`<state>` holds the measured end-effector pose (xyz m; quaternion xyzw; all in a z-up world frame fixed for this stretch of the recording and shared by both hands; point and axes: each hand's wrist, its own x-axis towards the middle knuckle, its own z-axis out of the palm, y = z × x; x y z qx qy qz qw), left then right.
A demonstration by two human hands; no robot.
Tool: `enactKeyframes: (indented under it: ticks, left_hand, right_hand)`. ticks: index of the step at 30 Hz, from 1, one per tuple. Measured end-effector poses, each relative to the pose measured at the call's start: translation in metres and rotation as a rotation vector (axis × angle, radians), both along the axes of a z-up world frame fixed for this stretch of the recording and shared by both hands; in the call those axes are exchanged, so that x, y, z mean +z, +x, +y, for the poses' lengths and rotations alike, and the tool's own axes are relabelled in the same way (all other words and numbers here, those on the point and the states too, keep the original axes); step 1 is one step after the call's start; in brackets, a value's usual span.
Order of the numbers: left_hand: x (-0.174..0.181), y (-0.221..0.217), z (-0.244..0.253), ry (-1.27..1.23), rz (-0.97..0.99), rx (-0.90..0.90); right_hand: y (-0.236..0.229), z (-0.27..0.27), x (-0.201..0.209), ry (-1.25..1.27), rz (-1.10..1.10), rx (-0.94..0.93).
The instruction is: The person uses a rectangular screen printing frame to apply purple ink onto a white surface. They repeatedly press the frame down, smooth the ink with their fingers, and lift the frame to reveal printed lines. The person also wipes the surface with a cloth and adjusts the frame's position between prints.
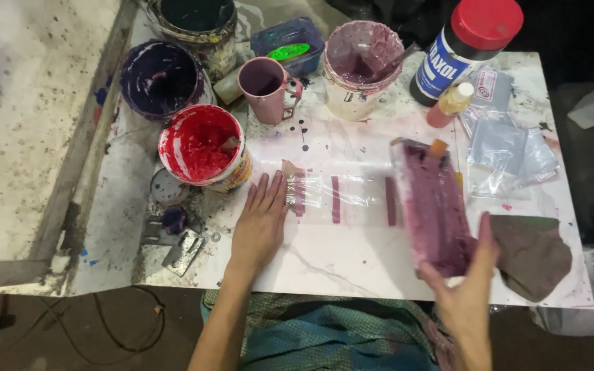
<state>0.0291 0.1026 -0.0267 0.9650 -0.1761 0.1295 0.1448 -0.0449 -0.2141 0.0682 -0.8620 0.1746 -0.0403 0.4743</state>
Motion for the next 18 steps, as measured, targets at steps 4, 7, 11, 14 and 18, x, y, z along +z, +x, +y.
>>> enactKeyframes:
  ticks: [4, 7, 11, 14, 18]
  left_hand:
    - [-0.004, 0.0, 0.002, 0.002, 0.049, -0.001]
    - [-0.003, 0.0, 0.003, -0.025, 0.086, 0.002]
    - [-0.002, 0.0, 0.003, -0.082, 0.104, 0.008]
    - [0.003, -0.002, 0.002, -0.093, 0.087, 0.014]
    - [0.005, -0.002, 0.001, -0.099, 0.089, 0.021]
  right_hand:
    - [-0.02, -0.029, 0.0, -0.178, -0.071, -0.038]
    - [-0.031, -0.043, -0.001, -0.248, -0.116, -0.085]
    - [-0.03, -0.039, 0.007, -0.208, -0.024, -0.192]
    - [-0.025, -0.031, -0.001, -0.257, -0.023, -0.155]
    - [-0.007, -0.013, -0.018, -0.27, -0.007, -0.106]
